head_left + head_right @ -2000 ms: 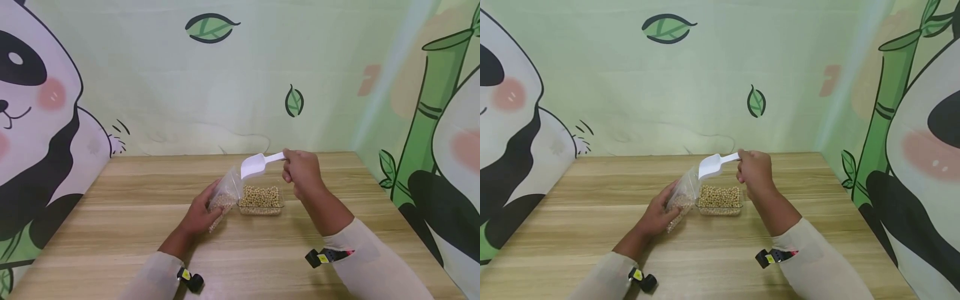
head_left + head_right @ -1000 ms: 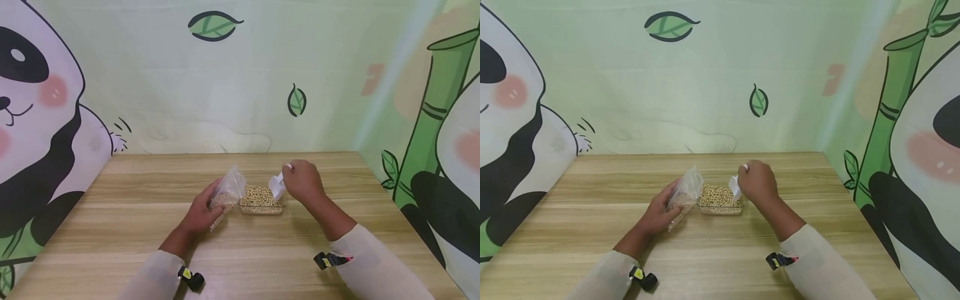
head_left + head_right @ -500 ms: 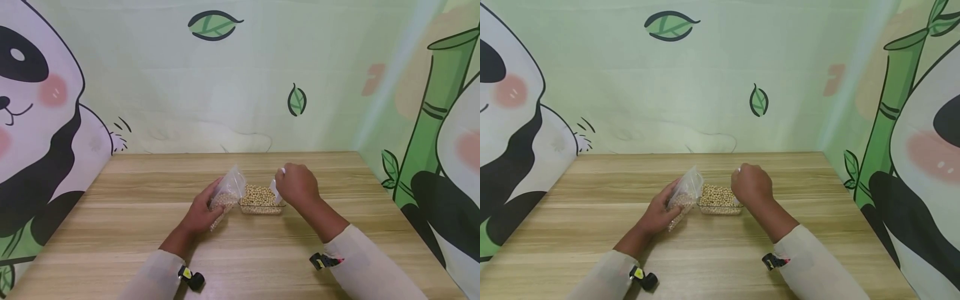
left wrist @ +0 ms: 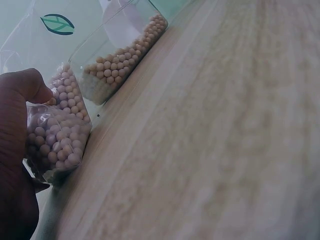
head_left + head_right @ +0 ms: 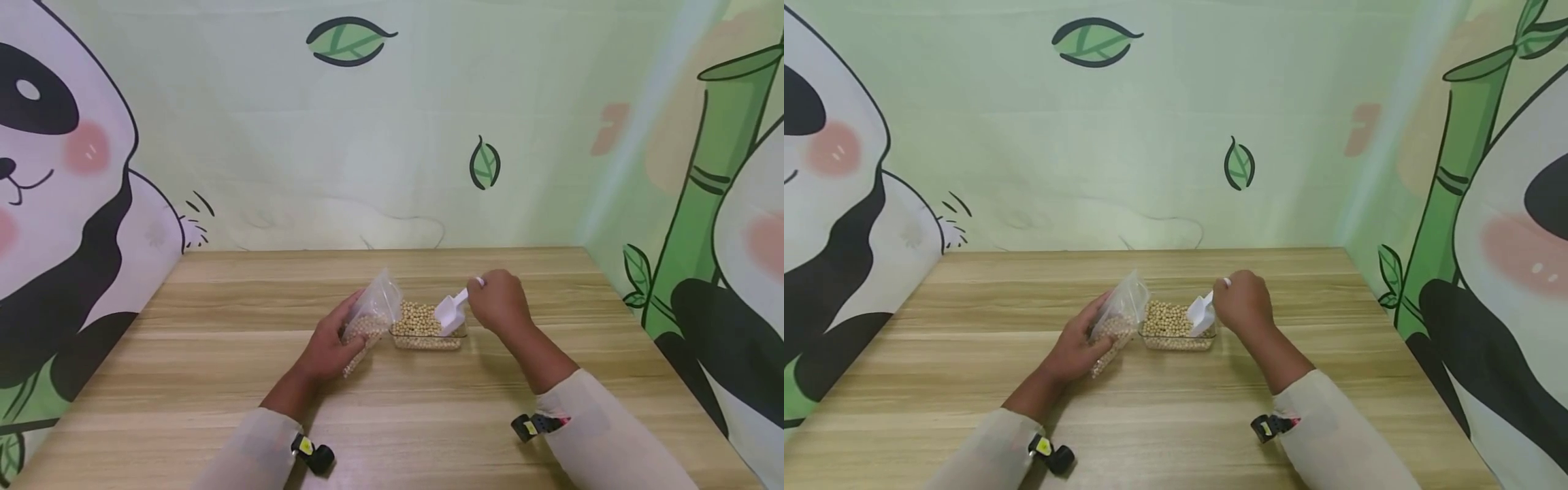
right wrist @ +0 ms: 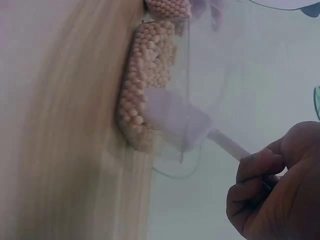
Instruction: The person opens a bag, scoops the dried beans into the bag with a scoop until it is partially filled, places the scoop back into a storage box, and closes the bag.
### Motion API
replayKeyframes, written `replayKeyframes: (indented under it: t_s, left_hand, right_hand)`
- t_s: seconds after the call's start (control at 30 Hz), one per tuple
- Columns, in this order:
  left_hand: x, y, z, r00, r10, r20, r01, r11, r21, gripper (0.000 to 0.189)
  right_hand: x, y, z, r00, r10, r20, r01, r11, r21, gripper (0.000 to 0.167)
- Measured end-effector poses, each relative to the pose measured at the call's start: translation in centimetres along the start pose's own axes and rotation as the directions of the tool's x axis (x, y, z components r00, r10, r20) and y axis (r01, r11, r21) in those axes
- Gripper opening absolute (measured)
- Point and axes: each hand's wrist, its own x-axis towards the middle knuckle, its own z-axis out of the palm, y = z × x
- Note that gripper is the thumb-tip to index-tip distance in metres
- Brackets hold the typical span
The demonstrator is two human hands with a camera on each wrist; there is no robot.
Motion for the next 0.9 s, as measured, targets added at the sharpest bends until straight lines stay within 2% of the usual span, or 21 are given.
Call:
replayKeyframes:
  t_s: [0.17,0.3,0.43,0.57,0.7,0.9]
  left_hand:
    - [0.0,0.1,0.0,1.000,-0.003,0.001,0.003,1.000,-0.002,0.084]
    - [0.0,0.1,0.0,1.000,-0.007,0.002,0.007,1.000,-0.006,0.084]
    - [0.0,0.1,0.0,1.000,-0.013,0.004,0.013,1.000,-0.009,0.084]
    - [0.0,0.0,0.0,1.000,-0.016,0.008,0.016,1.000,-0.009,0.084]
    - [0.0,0.0,-0.1,1.000,-0.013,0.005,0.013,1.000,-0.006,0.084]
    - [0.0,-0.1,-0.1,1.000,-0.007,0.004,0.007,1.000,0.001,0.084]
  right_hand:
    - [-0.2,1.2,0.4,0.994,0.112,0.021,-0.113,0.983,0.142,0.040]
    - [-0.4,2.2,0.9,0.982,0.181,0.055,-0.189,0.936,0.296,0.036]
    - [-0.6,2.7,1.4,0.967,0.241,0.087,-0.254,0.856,0.450,0.033]
    - [-0.7,3.0,1.7,0.941,0.314,0.122,-0.325,0.747,0.580,0.026]
    - [-0.8,3.2,1.9,0.923,0.345,0.170,-0.369,0.667,0.647,0.021]
    - [-1.0,3.5,2.2,0.905,0.343,0.253,-0.415,0.577,0.703,0.018]
